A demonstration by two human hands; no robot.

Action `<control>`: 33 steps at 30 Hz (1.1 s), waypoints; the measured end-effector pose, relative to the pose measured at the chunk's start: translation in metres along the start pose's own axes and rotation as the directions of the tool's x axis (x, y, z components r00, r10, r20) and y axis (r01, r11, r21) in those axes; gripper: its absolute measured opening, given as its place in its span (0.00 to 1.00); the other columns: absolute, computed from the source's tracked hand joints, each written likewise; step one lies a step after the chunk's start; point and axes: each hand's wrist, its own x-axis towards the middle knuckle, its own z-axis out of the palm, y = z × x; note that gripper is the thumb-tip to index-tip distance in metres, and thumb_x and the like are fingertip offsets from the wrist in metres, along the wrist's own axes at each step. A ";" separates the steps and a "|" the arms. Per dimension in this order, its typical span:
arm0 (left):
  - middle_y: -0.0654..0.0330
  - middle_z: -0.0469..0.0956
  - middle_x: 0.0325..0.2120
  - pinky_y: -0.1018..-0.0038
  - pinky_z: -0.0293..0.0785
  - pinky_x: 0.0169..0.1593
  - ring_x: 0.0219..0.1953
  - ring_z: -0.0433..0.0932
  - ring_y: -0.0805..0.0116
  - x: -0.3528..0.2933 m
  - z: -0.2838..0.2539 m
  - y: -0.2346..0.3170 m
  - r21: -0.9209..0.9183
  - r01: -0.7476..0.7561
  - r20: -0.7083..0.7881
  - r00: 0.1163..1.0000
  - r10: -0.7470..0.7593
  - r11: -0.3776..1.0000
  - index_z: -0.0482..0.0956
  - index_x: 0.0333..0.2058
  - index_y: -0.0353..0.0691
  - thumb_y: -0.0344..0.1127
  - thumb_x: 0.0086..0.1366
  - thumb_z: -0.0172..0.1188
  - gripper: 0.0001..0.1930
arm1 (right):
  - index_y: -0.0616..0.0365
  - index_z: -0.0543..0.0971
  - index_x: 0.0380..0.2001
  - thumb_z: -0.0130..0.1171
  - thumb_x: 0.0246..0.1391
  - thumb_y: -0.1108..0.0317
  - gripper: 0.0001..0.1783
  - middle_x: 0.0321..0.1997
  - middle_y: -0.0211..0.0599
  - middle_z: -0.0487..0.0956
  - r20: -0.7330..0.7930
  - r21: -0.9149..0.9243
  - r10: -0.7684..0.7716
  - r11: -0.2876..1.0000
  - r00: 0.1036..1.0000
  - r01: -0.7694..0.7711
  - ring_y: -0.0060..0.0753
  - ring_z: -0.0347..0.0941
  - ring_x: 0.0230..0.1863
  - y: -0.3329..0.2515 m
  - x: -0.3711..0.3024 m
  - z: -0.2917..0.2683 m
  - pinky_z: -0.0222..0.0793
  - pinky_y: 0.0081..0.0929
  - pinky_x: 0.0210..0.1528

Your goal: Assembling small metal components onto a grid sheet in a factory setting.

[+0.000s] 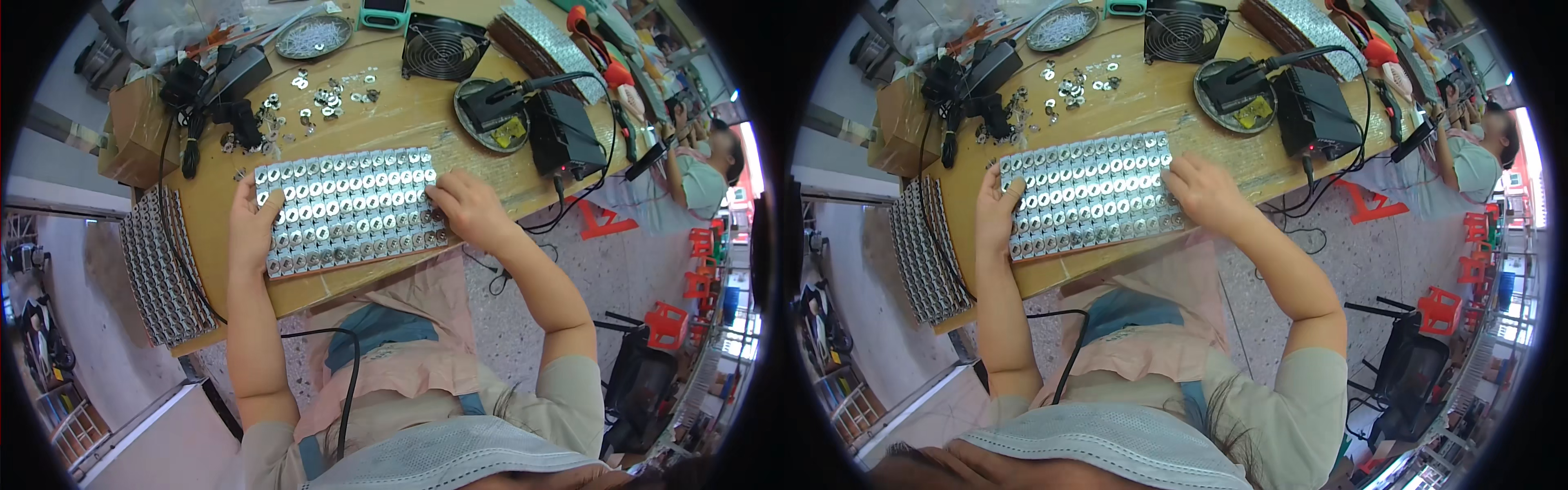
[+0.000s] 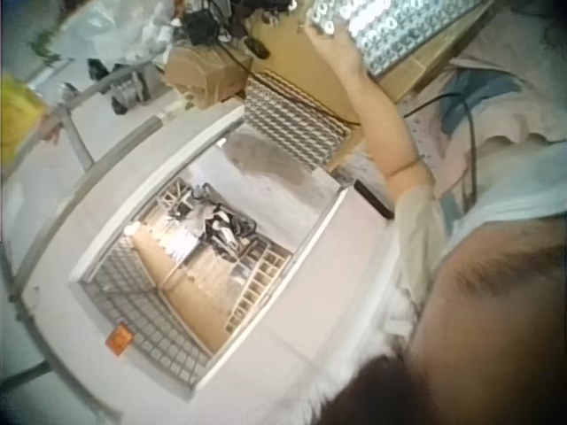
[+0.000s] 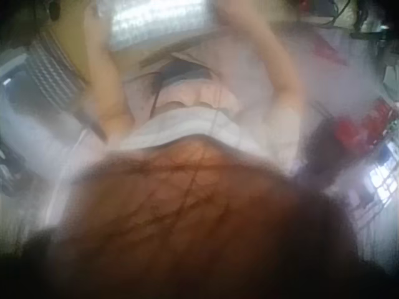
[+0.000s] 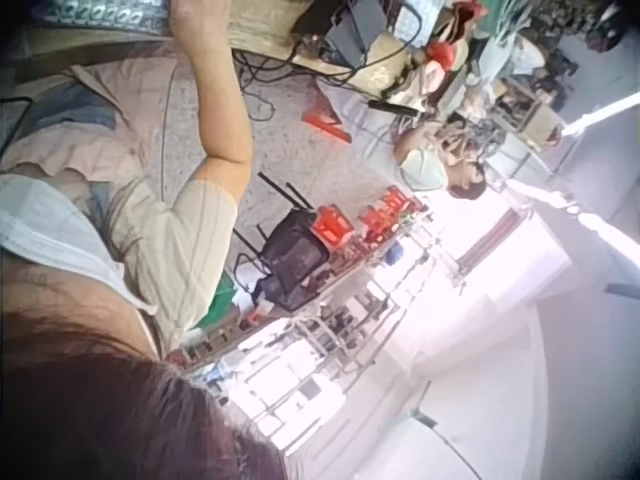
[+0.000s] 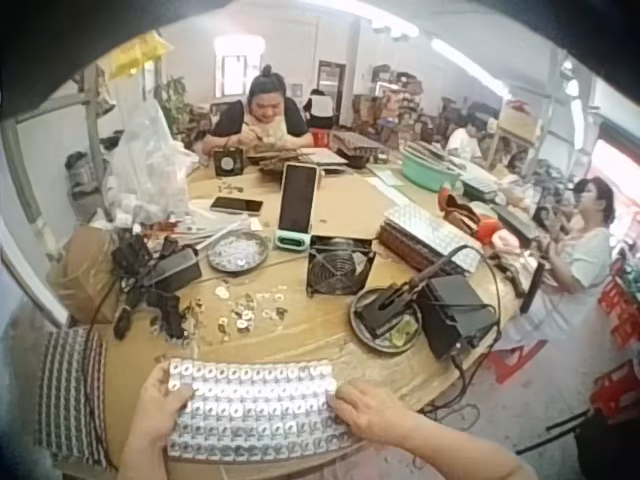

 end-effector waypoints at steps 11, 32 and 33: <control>0.54 0.75 0.42 0.76 0.73 0.42 0.40 0.76 0.71 0.002 -0.002 0.000 -0.063 0.088 0.025 0.996 -0.086 0.994 0.62 0.53 0.33 0.24 0.61 0.54 0.20 | 0.64 0.74 0.34 0.53 0.39 0.72 0.14 0.32 0.39 0.70 0.013 0.057 -0.131 0.990 0.991 0.131 0.41 0.69 0.35 0.017 0.002 0.006 0.70 0.32 0.34; 0.54 0.74 0.43 0.76 0.72 0.46 0.42 0.75 0.71 0.002 -0.007 -0.004 -0.084 0.033 -0.011 0.999 -0.034 0.996 0.64 0.51 0.31 0.23 0.61 0.54 0.19 | 0.61 0.75 0.28 0.60 0.42 0.77 0.06 0.26 0.37 0.75 0.032 0.478 0.356 0.815 0.934 -0.327 0.33 0.74 0.29 0.050 0.054 -0.062 0.69 0.25 0.34; 0.54 0.74 0.43 0.76 0.72 0.46 0.42 0.75 0.71 0.001 -0.009 -0.003 -0.090 0.023 -0.024 0.999 -0.025 0.996 0.64 0.51 0.31 0.23 0.61 0.54 0.19 | 0.60 0.77 0.30 0.62 0.44 0.75 0.07 0.26 0.36 0.77 -0.120 0.487 0.512 0.777 0.851 -0.399 0.30 0.75 0.29 0.061 0.072 -0.077 0.69 0.23 0.34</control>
